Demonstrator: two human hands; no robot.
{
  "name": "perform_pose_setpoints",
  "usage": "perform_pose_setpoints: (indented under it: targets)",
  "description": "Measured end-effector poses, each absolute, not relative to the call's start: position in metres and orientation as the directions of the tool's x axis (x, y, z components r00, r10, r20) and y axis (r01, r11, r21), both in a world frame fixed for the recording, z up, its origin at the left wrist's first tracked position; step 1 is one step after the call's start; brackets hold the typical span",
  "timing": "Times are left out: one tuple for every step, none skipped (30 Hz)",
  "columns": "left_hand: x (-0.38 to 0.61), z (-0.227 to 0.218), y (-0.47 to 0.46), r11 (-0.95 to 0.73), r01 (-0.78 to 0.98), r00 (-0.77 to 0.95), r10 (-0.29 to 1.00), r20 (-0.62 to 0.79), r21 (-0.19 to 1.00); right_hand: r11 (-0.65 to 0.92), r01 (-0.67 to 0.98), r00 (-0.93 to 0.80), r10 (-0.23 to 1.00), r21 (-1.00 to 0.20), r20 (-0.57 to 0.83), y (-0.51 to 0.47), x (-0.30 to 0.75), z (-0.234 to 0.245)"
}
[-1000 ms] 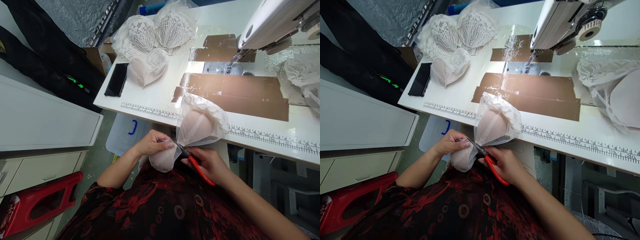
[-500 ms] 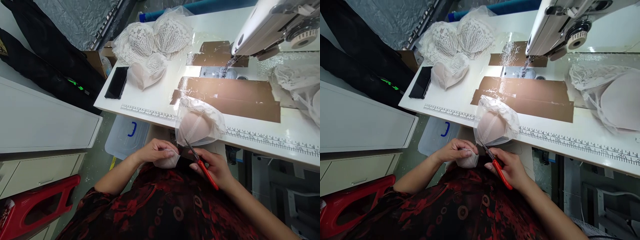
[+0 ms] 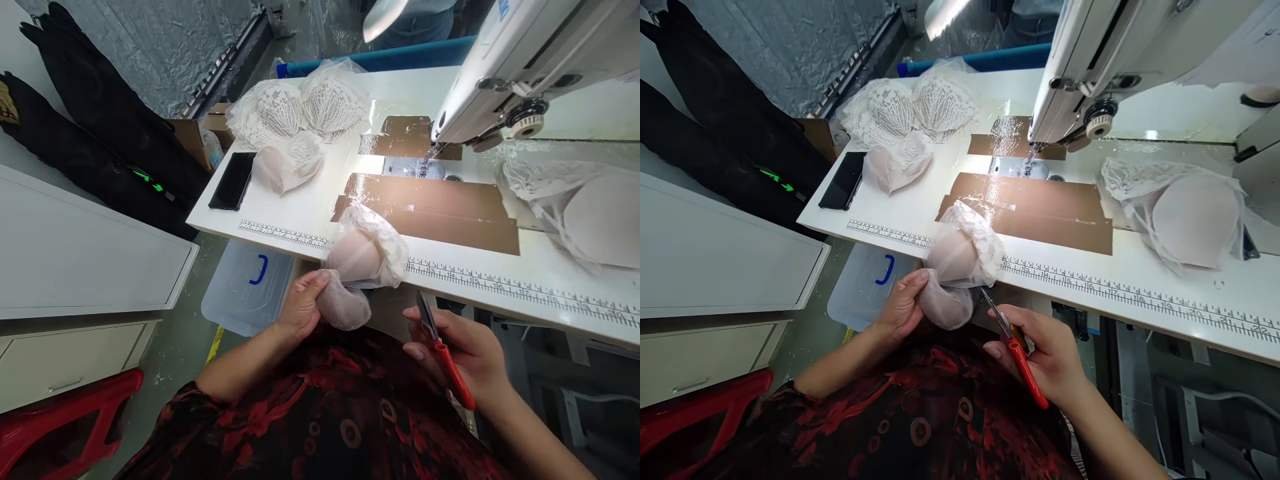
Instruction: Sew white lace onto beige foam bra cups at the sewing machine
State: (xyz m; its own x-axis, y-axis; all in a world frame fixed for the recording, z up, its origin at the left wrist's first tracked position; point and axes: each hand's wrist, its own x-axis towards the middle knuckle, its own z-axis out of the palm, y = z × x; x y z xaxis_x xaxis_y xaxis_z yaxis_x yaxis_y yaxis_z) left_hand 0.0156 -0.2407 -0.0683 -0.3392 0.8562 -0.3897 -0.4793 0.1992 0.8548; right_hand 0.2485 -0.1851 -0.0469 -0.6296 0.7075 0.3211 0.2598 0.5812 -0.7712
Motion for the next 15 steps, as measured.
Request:
perform_pose_setpoints:
  targets:
    - [0.003,-0.061,-0.241,0.168,-0.384,-0.339,0.889,-0.308,0.908,0.585,0.259,-0.626,0.708,-0.769,0.327,-0.185,0.25,-0.043]
    - [-0.009,-0.051,-0.242,0.12,-0.274,-0.304,0.93,-0.205,0.954,0.585,0.245,-0.622,0.706,-0.773,0.338,-0.185,0.252,-0.038]
    - [-0.02,-0.04,-0.242,0.074,-0.122,-0.178,0.979,-0.095,0.99,0.584,0.223,-0.623,0.701,-0.78,0.347,-0.185,0.252,-0.033]
    - [-0.03,-0.027,-0.242,0.019,0.035,0.005,1.0,-0.019,0.999,0.583,0.198,-0.625,0.694,-0.788,0.356,-0.184,0.252,-0.027]
    - [-0.037,-0.014,-0.24,-0.059,0.142,0.221,0.975,0.026,0.988,0.579,0.171,-0.636,0.683,-0.797,0.36,-0.183,0.249,-0.022]
    - [-0.041,-0.002,-0.239,-0.103,0.216,0.416,0.909,0.004,0.971,0.577,0.143,-0.657,0.663,-0.804,0.359,-0.182,0.246,-0.018]
    - [-0.042,0.008,-0.236,-0.141,0.259,0.539,0.842,-0.022,0.956,0.573,0.119,-0.685,0.639,-0.811,0.351,-0.18,0.241,-0.014]
    - [-0.04,0.015,-0.234,-0.177,0.282,0.623,0.781,-0.04,0.943,0.564,0.099,-0.726,0.605,-0.82,0.329,-0.179,0.234,-0.012]
    - [-0.037,0.019,-0.231,-0.201,0.29,0.667,0.743,-0.047,0.936,0.547,0.086,-0.771,0.566,-0.833,0.292,-0.177,0.227,-0.011]
    - [-0.033,0.021,-0.229,-0.221,0.287,0.683,0.729,-0.038,0.932,0.518,0.081,-0.812,0.529,-0.852,0.244,-0.176,0.22,-0.012]
    - [-0.029,0.02,-0.228,-0.236,0.281,0.683,0.73,-0.021,0.93,0.471,0.091,-0.848,0.499,-0.878,0.18,-0.175,0.214,-0.014]
    - [-0.025,0.017,-0.227,-0.243,0.273,0.672,0.741,-0.003,0.931,0.412,0.104,-0.863,0.49,-0.905,0.124,-0.175,0.208,-0.018]
    - [-0.022,0.013,-0.226,-0.242,0.268,0.654,0.757,0.008,0.933,0.347,0.121,-0.865,0.496,-0.93,0.073,-0.176,0.204,-0.022]
    - [-0.02,0.008,-0.226,-0.232,0.269,0.633,0.774,0.01,0.935,0.289,0.133,-0.854,0.518,-0.948,0.039,-0.177,0.201,-0.027]
    - [-0.019,0.003,-0.227,-0.212,0.275,0.604,0.797,0.004,0.938,0.247,0.136,-0.83,0.557,-0.959,0.025,-0.178,0.2,-0.033]
